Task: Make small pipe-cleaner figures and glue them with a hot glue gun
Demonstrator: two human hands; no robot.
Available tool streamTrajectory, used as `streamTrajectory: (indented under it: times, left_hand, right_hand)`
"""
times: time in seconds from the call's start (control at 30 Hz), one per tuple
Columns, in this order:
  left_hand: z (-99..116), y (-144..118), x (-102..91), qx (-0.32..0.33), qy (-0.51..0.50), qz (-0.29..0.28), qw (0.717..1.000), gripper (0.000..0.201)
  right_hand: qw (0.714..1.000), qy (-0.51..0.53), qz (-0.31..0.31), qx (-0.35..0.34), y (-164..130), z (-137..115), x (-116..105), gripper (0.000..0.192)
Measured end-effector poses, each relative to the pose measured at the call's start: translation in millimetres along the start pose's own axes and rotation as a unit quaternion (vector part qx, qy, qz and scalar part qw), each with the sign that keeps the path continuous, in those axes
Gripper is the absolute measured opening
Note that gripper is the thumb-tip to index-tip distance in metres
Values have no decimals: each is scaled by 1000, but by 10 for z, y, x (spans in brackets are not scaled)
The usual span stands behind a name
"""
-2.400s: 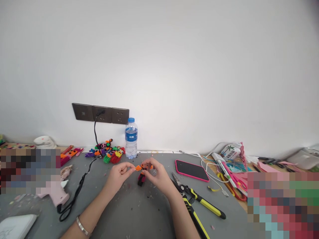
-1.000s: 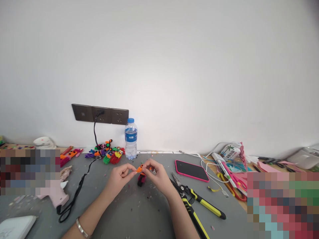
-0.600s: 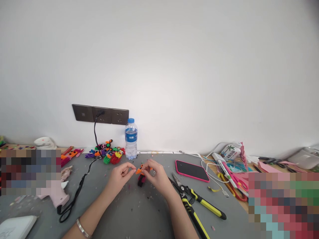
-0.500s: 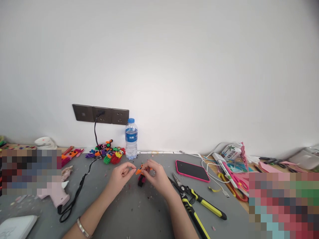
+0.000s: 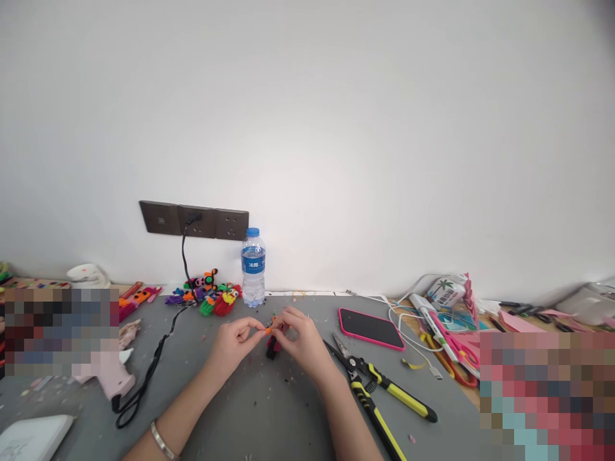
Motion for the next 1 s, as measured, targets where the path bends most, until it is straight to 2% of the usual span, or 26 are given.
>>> streamTrajectory:
  times: [0.43,1.0]
  left_hand:
    - [-84,-54,51,58,111,3,992,22]
    - [-115,-93,84,92,154,-5,984,17]
  right_hand:
    - [1000,-15,23,-4,1,15,33,20]
    - [999,-14,34,-3,5,-12,69,21]
Point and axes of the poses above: each hand's wrist, its own y-axis towards the middle knuckle, its own x-axis out of the palm, z = x × y, the point moved 1 cm from there along y, towards the middle knuckle, and after that the axes turned 15 degrees about x, right-handed, at the moved point
